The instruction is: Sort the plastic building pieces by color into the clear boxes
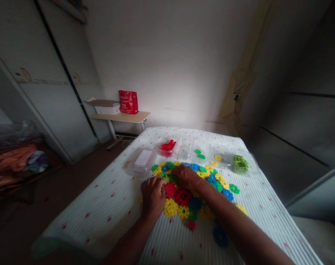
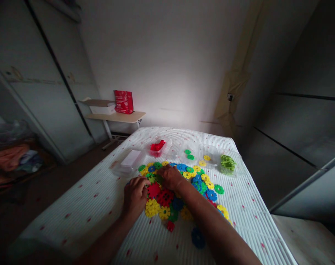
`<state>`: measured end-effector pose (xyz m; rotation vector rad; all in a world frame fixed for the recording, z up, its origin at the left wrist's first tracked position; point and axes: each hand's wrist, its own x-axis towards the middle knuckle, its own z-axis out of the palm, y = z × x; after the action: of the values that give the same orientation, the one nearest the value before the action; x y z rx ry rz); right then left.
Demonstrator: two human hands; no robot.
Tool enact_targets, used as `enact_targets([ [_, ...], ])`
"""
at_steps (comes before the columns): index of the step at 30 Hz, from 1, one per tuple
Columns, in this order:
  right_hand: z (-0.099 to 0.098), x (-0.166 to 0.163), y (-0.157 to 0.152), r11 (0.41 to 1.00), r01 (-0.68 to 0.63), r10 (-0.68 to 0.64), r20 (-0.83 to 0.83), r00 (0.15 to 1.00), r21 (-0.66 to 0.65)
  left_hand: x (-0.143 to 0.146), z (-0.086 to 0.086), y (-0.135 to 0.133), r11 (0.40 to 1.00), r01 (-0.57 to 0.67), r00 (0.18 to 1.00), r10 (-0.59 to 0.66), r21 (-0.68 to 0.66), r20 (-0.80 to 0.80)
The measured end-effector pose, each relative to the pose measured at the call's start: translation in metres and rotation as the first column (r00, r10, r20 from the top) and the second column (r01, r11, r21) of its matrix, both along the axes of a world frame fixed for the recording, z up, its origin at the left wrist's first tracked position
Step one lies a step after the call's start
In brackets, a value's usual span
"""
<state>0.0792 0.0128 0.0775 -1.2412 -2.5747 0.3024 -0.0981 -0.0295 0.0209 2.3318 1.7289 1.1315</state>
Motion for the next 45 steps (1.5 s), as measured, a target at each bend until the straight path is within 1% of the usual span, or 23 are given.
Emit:
enact_targets([
  [3,0.006,0.005,0.003,0.999,0.040,-0.040,-0.005,0.999,0.002,0.001,0.002,-0.001,0.999,-0.028,0.999,0.027,-0.023,-0.043],
  [7,0.020,0.033,0.001,0.994,0.106,-0.105,-0.020,0.994,0.015,0.003,0.000,-0.002,0.997,-0.076,0.993,0.073,-0.026,-0.088],
  [10,0.025,0.060,-0.016,0.969,0.246,-0.244,-0.071,0.967,0.023,0.003,-0.002,-0.003,0.997,-0.073,0.990,0.072,-0.010,-0.121],
  [12,0.024,0.074,-0.034,0.953,0.302,-0.300,-0.089,0.950,0.008,0.004,-0.001,-0.005,0.998,-0.065,0.988,0.065,0.004,-0.137],
  [14,0.019,0.081,-0.054,0.957,0.288,-0.288,-0.059,0.956,-0.013,0.005,0.000,-0.005,0.998,-0.055,0.988,0.057,0.018,-0.146],
  [16,0.013,0.083,-0.073,0.964,0.267,-0.267,0.016,0.964,-0.012,0.006,0.001,-0.006,0.999,-0.041,0.988,0.046,0.034,-0.150],
  [19,0.003,0.079,-0.089,0.961,0.275,-0.275,0.148,0.950,0.020,0.007,0.001,-0.005,0.999,-0.011,0.988,0.019,0.051,-0.150],
  [22,-0.003,0.074,-0.092,0.952,0.306,-0.304,0.233,0.924,0.029,0.007,0.001,-0.005,0.994,0.056,0.991,-0.045,0.091,-0.127],
  [26,-0.005,0.073,-0.089,0.945,0.319,-0.325,0.272,0.906,0.069,0.007,0.003,-0.005,0.975,0.140,0.989,-0.129,0.172,-0.073],
  [30,-0.004,0.077,-0.089,0.955,0.283,-0.297,0.295,0.908,0.088,0.006,0.000,-0.004,0.958,0.153,0.988,-0.153,0.243,-0.019],
  [34,-0.001,0.084,-0.090,0.951,0.282,-0.306,0.263,0.915,0.125,0.005,-0.003,-0.003,0.953,0.157,0.987,-0.162,0.261,-0.003],
  [37,-0.001,0.092,-0.088,0.937,0.316,-0.339,0.175,0.924,0.149,0.005,-0.004,-0.003,0.945,0.180,0.982,-0.186,0.274,-0.004],
  [41,-0.003,0.104,-0.085,0.922,0.366,-0.369,-0.005,0.930,0.123,0.005,-0.002,-0.004,0.929,0.203,0.978,-0.211,0.309,-0.009],
  [45,-0.007,0.111,-0.085,0.908,0.413,-0.412,-0.030,0.911,0.072,0.005,0.001,-0.005,0.894,0.260,0.961,-0.276,0.364,-0.008],
])
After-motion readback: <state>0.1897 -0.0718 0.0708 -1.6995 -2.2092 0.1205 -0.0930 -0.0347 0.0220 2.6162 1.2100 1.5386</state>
